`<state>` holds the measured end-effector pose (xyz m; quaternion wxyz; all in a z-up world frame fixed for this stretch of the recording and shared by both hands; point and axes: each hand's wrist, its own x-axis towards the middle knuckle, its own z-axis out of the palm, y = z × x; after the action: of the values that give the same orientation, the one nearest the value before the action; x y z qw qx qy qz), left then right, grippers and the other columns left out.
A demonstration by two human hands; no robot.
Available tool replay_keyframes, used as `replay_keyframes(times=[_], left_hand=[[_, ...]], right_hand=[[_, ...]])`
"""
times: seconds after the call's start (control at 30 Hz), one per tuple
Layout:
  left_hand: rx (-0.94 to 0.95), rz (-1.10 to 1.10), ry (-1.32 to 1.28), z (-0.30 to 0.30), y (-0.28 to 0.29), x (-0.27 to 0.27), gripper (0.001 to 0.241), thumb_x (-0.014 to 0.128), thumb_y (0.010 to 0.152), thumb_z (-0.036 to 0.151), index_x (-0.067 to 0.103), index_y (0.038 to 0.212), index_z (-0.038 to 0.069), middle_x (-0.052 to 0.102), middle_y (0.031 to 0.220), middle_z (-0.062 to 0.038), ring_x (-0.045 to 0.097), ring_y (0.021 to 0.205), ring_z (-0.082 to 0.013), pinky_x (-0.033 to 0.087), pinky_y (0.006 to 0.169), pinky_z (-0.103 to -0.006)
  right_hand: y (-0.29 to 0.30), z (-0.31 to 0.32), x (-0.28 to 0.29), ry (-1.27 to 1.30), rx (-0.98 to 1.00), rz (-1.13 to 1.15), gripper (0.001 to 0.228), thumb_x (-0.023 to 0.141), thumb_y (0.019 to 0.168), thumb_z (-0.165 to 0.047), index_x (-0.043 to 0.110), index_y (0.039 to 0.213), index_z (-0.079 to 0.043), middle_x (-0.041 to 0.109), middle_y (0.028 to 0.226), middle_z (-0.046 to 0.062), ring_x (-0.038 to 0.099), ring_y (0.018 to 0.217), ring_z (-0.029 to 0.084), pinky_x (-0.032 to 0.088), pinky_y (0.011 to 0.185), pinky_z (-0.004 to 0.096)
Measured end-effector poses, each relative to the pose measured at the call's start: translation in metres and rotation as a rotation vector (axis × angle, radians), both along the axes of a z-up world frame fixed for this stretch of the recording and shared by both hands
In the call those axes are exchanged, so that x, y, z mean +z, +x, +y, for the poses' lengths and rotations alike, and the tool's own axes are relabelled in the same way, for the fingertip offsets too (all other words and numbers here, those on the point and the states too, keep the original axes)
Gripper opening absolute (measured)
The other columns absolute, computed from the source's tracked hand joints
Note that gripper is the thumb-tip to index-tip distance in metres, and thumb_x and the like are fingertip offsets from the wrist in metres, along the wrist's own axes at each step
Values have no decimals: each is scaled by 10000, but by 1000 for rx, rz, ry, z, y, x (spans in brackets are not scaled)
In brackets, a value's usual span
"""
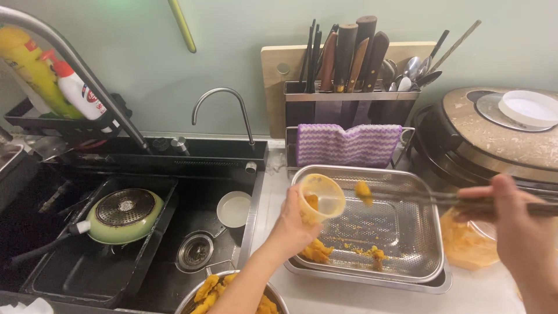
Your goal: Packaging fried snacks into plastic containers, adding seasoning, and sealing them.
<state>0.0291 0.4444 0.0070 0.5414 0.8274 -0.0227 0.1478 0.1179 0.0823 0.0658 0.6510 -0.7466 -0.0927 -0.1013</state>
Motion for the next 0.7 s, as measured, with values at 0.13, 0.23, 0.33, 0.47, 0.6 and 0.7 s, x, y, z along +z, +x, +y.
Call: replay_keyframes(times=[0.13, 0.23, 0.33, 0.47, 0.6, 0.7], left_hand=[[-75, 29, -79, -19, 9, -5, 864, 768, 757, 46, 277, 1465, 111, 546, 1348, -186, 565, 1285, -333, 479, 1079, -414], [-134, 46, -255, -19, 18, -20, 892, 786, 748, 35, 258, 1460, 130, 539, 1366, -140, 563, 1301, -279, 464, 1086, -379], [-114, 73, -463, -5, 22, -28, 845, 758, 733, 31, 292, 1432, 121, 558, 1333, -126, 611, 1253, -247, 531, 1017, -363], [10, -5, -351, 19, 16, -22, 846, 770, 746, 34, 284, 1435, 108, 574, 1328, -141, 624, 1225, -238, 520, 1010, -355], [80, -17, -188, 28, 16, -27, 836, 790, 762, 62, 266, 1413, 90, 576, 1313, -151, 619, 1221, -238, 513, 1011, -363], [29, -39, -256, 28, 15, -31, 822, 781, 766, 60, 266, 1407, 81, 567, 1319, -162, 611, 1231, -255, 515, 1019, -369]], right_hand=[[-2, 6, 16, 123, 2, 48, 527, 441, 1169, -342, 636, 1110, 144, 702, 993, 247, 713, 753, 329, 592, 751, 400], [-1, 4, 13, 199, 95, 73, 488, 481, 1160, -324, 648, 1132, 134, 692, 973, 257, 716, 744, 334, 583, 737, 393], [-1, 2, 5, 219, 101, 47, 493, 496, 1194, -321, 662, 1115, 137, 682, 924, 247, 695, 726, 315, 569, 722, 367], [-3, 20, -26, 49, 165, 119, 416, 571, 1066, -272, 732, 1019, 109, 744, 830, 198, 696, 626, 262, 577, 592, 351], [-23, 68, -59, -332, 318, 232, 240, 742, 842, -228, 847, 938, -34, 803, 718, 108, 662, 565, 185, 548, 536, 320], [-46, 108, -35, -559, 375, 158, 225, 803, 821, -295, 855, 899, -91, 786, 662, 68, 677, 550, 137, 540, 542, 300]])
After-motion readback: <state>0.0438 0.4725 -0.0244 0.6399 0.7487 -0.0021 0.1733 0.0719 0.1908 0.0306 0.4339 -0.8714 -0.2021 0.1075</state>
